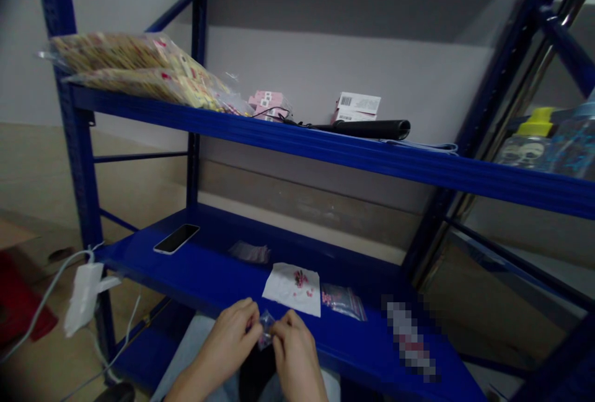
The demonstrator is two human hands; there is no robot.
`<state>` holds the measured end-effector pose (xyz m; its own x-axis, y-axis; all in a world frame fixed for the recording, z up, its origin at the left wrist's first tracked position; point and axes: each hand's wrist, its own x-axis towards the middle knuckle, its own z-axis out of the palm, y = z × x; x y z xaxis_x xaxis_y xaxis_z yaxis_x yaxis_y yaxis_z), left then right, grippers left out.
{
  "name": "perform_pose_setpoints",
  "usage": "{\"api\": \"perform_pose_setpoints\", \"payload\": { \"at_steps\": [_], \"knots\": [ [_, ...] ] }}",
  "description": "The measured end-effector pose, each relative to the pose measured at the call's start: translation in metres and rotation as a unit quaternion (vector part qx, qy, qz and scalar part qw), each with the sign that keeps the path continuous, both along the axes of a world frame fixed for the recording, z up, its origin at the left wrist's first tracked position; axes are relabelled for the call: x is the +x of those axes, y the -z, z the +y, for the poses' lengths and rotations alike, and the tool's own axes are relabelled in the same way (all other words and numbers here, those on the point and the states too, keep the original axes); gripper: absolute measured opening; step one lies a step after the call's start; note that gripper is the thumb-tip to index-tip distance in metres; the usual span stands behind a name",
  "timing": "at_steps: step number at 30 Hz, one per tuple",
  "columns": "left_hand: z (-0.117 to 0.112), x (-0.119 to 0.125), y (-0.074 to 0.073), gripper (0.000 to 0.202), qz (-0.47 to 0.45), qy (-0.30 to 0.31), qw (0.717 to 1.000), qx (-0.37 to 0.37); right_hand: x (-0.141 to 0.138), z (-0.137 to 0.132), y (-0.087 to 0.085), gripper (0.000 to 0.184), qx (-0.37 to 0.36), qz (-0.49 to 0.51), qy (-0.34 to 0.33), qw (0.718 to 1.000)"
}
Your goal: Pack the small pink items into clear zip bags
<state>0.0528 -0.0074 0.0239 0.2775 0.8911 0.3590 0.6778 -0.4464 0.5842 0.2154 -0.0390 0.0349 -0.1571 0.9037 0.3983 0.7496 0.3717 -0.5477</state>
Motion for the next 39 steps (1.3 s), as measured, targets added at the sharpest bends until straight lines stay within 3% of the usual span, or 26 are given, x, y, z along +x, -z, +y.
{"api": "perform_pose_setpoints", "payload": {
  "at_steps": [5,10,14,17,21,23,25,27,28,30,32,34,36,39],
  "knots": [
    [-0.005,0.000,-0.009,0.018,0.067,0.046,0.996,-0.022,-0.006,-0.005,0.005,0.025,-0.040,-0.050,-0.012,0.998],
    [-0.010,-0.009,-0.016,0.016,-0.047,0.163,0.984,-0.049,-0.007,-0.008,-0.001,0.023,-0.068,-0.043,0.019,0.997],
    [-0.007,-0.021,0.001,0.072,-0.105,0.256,0.957,-0.088,0.001,-0.008,-0.017,0.018,-0.101,-0.015,0.004,0.995],
    [-0.003,-0.021,0.016,0.077,-0.113,0.256,0.955,-0.103,0.004,-0.007,-0.023,0.013,-0.127,-0.021,-0.006,0.992],
    [-0.001,-0.017,0.026,0.075,-0.133,0.247,0.955,-0.099,0.007,-0.003,-0.024,0.009,-0.155,0.001,-0.038,0.987],
    [-0.001,-0.017,0.027,0.065,-0.150,0.226,0.957,-0.100,0.012,0.001,-0.019,0.008,-0.155,0.059,-0.068,0.984],
    [0.002,-0.017,0.022,0.053,-0.157,0.202,0.963,-0.086,0.016,0.008,-0.008,0.012,-0.143,0.181,-0.069,0.971],
    [0.008,-0.015,0.009,0.045,-0.132,0.179,0.974,-0.042,0.017,0.018,0.010,0.019,-0.123,0.368,-0.012,0.922],
    [0.012,-0.012,0.000,0.043,-0.101,0.172,0.980,-0.009,0.016,0.025,0.021,0.022,-0.113,0.470,0.026,0.875],
    [0.022,-0.001,-0.022,0.041,-0.004,0.178,0.982,0.071,0.012,0.037,0.043,0.027,-0.094,0.644,0.074,0.756],
    [0.032,0.016,-0.042,0.037,0.119,0.218,0.957,0.150,0.007,0.048,0.060,0.026,-0.084,0.733,0.066,0.671],
    [0.042,0.034,-0.056,0.029,0.228,0.263,0.913,0.211,0.004,0.056,0.072,0.020,-0.072,0.762,0.048,0.642],
    [0.048,0.048,-0.063,0.024,0.291,0.291,0.876,0.250,0.002,0.060,0.078,0.015,-0.055,0.766,0.043,0.639],
    [0.054,0.052,-0.066,0.025,0.293,0.309,0.867,0.259,0.003,0.061,0.084,0.011,-0.037,0.778,0.051,0.625]
  ]
}}
